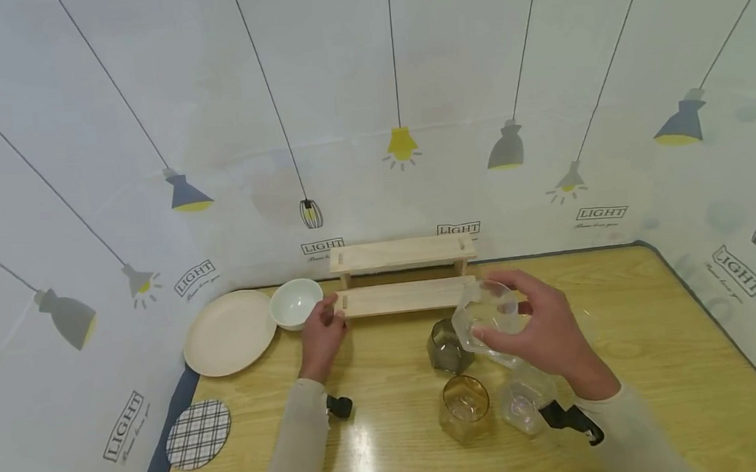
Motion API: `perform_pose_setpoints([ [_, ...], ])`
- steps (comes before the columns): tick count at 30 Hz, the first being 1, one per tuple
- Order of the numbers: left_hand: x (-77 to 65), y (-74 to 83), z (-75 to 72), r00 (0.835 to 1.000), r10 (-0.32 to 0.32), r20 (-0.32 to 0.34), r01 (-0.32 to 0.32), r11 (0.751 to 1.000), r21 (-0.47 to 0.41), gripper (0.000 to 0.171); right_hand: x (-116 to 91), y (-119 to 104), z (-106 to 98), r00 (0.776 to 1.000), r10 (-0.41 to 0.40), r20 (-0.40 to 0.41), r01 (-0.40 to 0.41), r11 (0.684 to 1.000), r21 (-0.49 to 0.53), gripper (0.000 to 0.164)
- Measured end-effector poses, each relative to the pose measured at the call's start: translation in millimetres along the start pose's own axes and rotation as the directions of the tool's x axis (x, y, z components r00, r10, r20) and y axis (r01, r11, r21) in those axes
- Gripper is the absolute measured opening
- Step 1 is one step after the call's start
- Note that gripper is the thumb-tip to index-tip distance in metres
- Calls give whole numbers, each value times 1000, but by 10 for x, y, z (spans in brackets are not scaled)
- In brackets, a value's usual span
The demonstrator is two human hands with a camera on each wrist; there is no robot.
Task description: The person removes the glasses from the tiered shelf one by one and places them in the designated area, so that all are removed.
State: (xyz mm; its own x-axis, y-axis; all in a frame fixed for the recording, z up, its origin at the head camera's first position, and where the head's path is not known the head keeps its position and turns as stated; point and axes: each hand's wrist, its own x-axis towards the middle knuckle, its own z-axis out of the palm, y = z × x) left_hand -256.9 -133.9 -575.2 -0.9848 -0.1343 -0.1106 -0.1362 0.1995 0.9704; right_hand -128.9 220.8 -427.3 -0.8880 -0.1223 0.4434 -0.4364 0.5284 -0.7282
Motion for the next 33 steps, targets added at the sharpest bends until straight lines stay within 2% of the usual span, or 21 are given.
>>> perform_pose_setpoints([
  [5, -7, -8, -8, 1000, -2, 13, 3, 1000, -15, 44, -226, 103, -154, 997, -42, -60, 40, 999, -23, 73],
  [10, -13, -13, -10, 1000, -17, 4, 17, 1000, -15, 44, -500, 214, -319, 996, 7, -91, -9, 1000, -30, 76],
  [17, -13, -23, 8, 1000, 15, -21, -15, 1000, -26, 43, -830, 389, -549, 992, 44, -119, -49, 998, -37, 79],
  [22, -1, -18, 14, 1000, 11, -26, -11, 1000, -5, 42, -1034, 509, -659, 978, 162, -135, -172, 983, -68, 75],
  [28, -2, -28, 7, 1000, -2, -27, 2, 1000, 6, 43, -1262, 684, -739, 942, 318, -105, -330, 936, -123, 69],
  [33, -13, -12, 10, 1000, 16, -13, -16, 1000, -19, 42, -1423, 856, -732, 921, 381, -86, -389, 912, -129, 67],
])
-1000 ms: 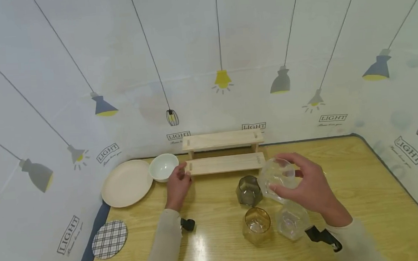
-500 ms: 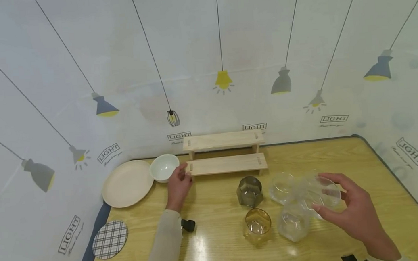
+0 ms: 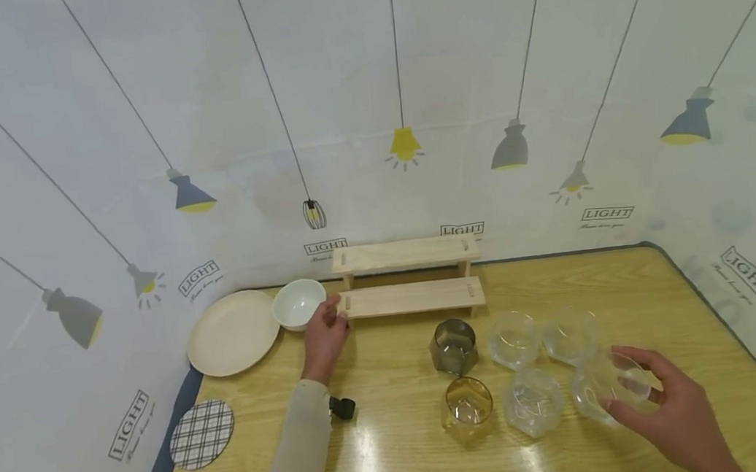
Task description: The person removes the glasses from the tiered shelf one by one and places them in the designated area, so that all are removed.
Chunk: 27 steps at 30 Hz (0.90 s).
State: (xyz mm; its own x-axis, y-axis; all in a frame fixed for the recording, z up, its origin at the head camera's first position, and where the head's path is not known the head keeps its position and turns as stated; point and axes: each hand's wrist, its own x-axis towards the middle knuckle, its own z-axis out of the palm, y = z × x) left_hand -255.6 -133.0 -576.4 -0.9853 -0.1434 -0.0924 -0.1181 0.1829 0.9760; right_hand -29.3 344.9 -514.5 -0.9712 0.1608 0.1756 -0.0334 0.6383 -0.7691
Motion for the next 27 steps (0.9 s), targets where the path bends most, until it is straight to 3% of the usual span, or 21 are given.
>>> perform_pose_setpoints([
  [12, 22, -9, 47, 1000, -2, -18, 3, 1000, 22, 42, 23, 385, 178, 993, 85, 78, -85, 996, -10, 72],
  [21, 23, -12, 78, 1000, 21, 4, -21, 1000, -5, 42, -8, 453, 198, 991, 75, 114, -78, 997, 17, 70],
  [27, 9, 13, 79, 1000, 27, 8, -27, 1000, -3, 42, -6, 487, 177, 983, 98, 153, -97, 995, -18, 72],
])
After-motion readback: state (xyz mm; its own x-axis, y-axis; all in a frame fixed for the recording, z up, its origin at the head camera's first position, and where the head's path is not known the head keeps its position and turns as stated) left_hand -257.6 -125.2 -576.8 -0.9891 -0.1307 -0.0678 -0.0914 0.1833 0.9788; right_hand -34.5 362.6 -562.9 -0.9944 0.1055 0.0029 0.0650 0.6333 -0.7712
